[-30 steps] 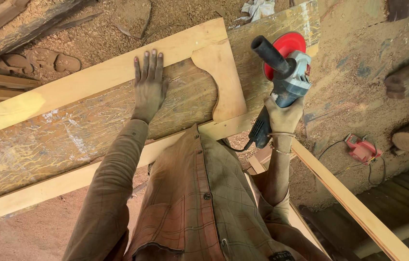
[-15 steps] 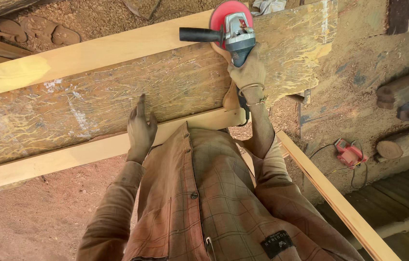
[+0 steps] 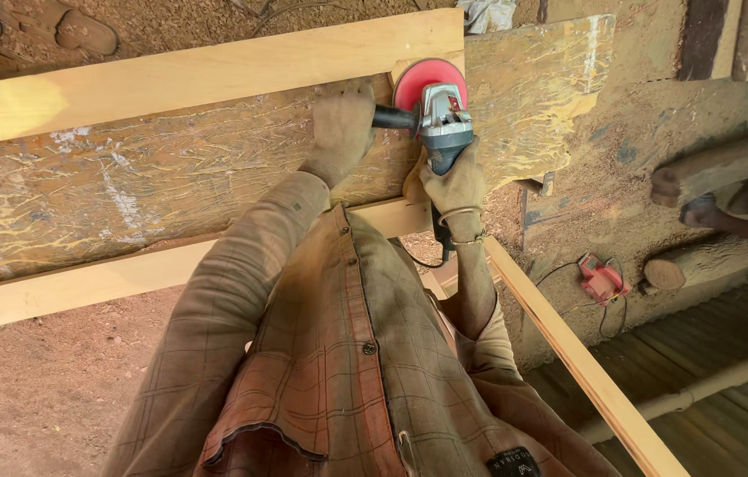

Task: The person uses an angle grinder with a sanding disc to smooth the surface of a wooden frame. They move the tool along the edges and flat surfaces of the frame, generating sawdust.

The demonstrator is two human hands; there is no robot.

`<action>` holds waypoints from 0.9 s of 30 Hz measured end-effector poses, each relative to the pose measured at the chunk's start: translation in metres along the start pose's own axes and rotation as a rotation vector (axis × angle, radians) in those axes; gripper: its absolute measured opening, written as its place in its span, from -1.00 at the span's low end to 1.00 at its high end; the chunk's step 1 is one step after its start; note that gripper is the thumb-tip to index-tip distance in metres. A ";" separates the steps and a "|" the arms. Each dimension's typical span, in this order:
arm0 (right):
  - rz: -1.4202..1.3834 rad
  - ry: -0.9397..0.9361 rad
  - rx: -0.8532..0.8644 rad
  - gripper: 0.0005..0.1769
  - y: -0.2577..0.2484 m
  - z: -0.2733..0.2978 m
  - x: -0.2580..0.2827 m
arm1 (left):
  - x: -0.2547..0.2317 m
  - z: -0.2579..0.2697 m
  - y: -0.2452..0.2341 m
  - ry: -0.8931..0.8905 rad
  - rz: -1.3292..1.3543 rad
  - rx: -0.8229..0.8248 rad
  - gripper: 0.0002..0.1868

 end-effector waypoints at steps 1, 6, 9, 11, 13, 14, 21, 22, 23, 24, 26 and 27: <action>0.042 -0.007 0.009 -0.11 0.000 -0.002 0.002 | 0.006 -0.001 0.007 -0.027 -0.005 0.022 -0.60; 0.122 -0.040 0.045 0.03 0.011 -0.011 0.017 | 0.038 -0.002 0.018 -0.055 -0.059 0.054 -0.75; 0.064 0.003 0.098 -0.03 0.003 0.014 -0.007 | 0.009 0.011 0.036 0.017 -0.055 0.110 -0.79; 0.005 0.009 0.078 0.00 -0.007 0.022 -0.017 | -0.010 0.011 0.043 0.018 -0.036 0.156 -0.78; -0.028 -0.014 0.058 -0.05 -0.005 0.019 -0.007 | -0.007 0.006 0.031 0.016 -0.064 0.113 -0.76; -0.018 -0.037 0.042 -0.11 -0.004 0.009 0.000 | -0.001 -0.002 0.020 0.018 -0.089 0.043 -0.74; 0.022 -0.189 0.092 0.16 0.041 -0.068 0.093 | 0.117 -0.025 -0.020 -0.163 -0.164 -0.073 -0.68; 0.037 -0.219 0.104 0.15 0.047 -0.073 0.111 | 0.133 -0.023 -0.029 -0.194 -0.177 -0.096 -0.68; 0.052 -0.248 0.115 0.15 0.052 -0.077 0.129 | 0.147 -0.020 -0.041 -0.225 -0.190 -0.119 -0.68; 0.070 -0.266 0.135 0.14 0.058 -0.073 0.142 | 0.157 -0.010 -0.051 -0.254 -0.199 -0.128 -0.68; 0.089 -0.292 0.204 0.04 0.071 -0.060 0.162 | 0.167 0.011 -0.065 -0.279 -0.244 -0.063 -0.71; 0.099 -0.299 0.239 -0.01 0.076 -0.052 0.166 | 0.168 0.020 -0.069 -0.287 -0.265 -0.028 -0.73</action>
Point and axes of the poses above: each hand's wrist, its own z-axis away from the middle knuckle, its own y-axis out of the palm, x = y × z, the point moved 9 cm from there along -z, towards the middle knuckle, and after that the axes turned 6 degrees about z, right-handed, at the moved point
